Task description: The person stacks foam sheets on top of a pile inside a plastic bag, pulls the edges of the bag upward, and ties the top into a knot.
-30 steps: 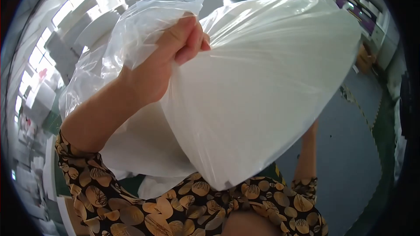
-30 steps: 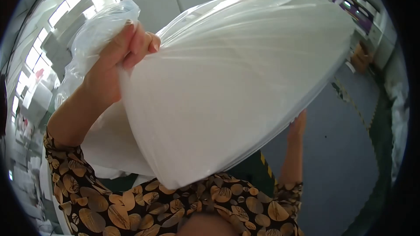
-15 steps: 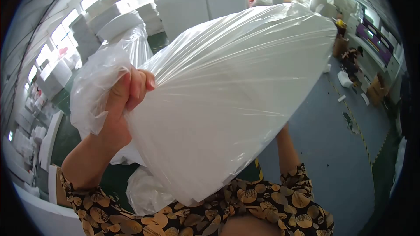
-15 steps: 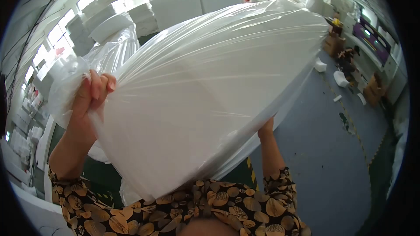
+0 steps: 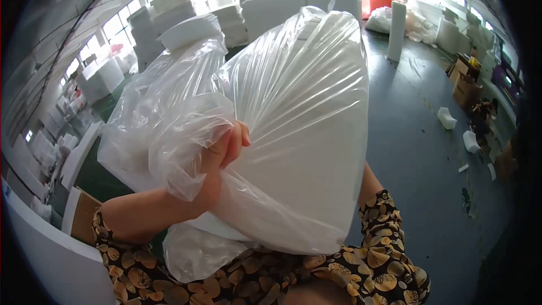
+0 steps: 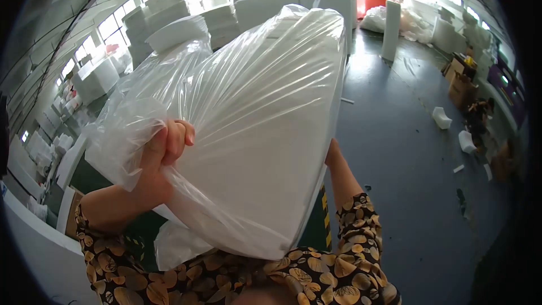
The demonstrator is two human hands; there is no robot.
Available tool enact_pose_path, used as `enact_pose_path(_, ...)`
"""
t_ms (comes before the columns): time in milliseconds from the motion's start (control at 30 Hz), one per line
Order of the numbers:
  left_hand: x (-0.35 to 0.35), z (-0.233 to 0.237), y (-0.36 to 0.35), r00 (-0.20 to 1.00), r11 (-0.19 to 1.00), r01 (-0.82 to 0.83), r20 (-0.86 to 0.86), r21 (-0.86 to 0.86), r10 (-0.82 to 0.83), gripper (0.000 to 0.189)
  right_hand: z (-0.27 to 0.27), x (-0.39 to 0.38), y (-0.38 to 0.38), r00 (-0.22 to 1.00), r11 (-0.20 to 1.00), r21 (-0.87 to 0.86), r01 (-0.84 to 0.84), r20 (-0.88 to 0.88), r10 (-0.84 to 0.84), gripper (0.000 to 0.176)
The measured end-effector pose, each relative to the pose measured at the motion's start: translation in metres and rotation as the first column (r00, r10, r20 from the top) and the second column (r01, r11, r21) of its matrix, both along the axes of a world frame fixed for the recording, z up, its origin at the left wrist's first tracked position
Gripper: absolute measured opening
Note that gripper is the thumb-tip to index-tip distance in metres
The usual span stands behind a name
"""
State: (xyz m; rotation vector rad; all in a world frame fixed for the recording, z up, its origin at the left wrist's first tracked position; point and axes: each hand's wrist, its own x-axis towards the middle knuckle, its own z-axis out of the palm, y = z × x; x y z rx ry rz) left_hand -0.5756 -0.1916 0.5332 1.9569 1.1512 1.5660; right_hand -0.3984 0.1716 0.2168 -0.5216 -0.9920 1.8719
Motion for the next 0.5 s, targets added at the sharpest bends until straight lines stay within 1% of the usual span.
enact_pose_path(133, 0.005, -0.001, -0.003, 0.995, 0.995, -0.073, 0.066, -0.067, 0.078, 0.036, 0.018, -0.028, 0.007, 0.999, 0.999, -0.020, -0.039, -0.016, 0.038, 0.072)
enact_pose_path(200, 0.008, -0.001, -0.003, 0.988, 0.987, -0.148, 0.022, -0.065, 0.150, 0.035, 0.021, -0.034, 0.006, 0.998, 0.998, -0.031, -0.060, -0.035, 0.059, 0.072)
enact_pose_path(233, 0.008, -0.004, 0.002, 0.987, 0.986, -0.154, 0.035, -0.069, 0.157, 0.035, 0.027, -0.040, 0.008, 0.997, 0.997, -0.037, -0.069, -0.042, 0.068, 0.072)
enact_pose_path(300, 0.006, -0.009, 0.020, 0.972, 0.983, -0.183, 0.154, 0.019, 0.178, 0.034, 0.040, -0.050, 0.018, 0.995, 0.995, -0.045, -0.089, -0.059, 0.087, 0.073)
enact_pose_path(333, 0.004, -0.011, 0.022, 0.969, 0.981, -0.195, 0.157, 0.024, 0.189, 0.034, 0.049, -0.057, 0.023, 0.993, 0.994, -0.051, -0.098, -0.069, 0.094, 0.073)
enact_pose_path(400, 0.004, -0.008, 0.038, 0.952, 0.974, -0.223, 0.224, 0.041, 0.208, 0.039, 0.070, -0.068, 0.039, 0.987, 0.991, -0.072, -0.113, -0.120, 0.104, 0.073)
enact_pose_path(433, 0.007, -0.005, 0.043, 0.952, 0.972, -0.230, 0.219, 0.054, 0.214, 0.039, 0.083, -0.072, 0.047, 0.985, 0.990, -0.086, -0.109, -0.144, 0.096, 0.073)
enact_pose_path(467, 0.011, -0.004, 0.048, 0.942, 0.957, -0.282, 0.207, 0.070, 0.263, 0.040, 0.094, -0.075, 0.058, 0.984, 0.991, -0.077, -0.113, -0.149, 0.100, 0.073)
enact_pose_path(500, 0.015, -0.002, 0.054, 0.933, 0.943, -0.324, 0.191, 0.080, 0.305, 0.041, 0.102, -0.076, 0.071, 0.974, 0.976, 0.004, -0.218, -0.067, 0.218, 0.072)
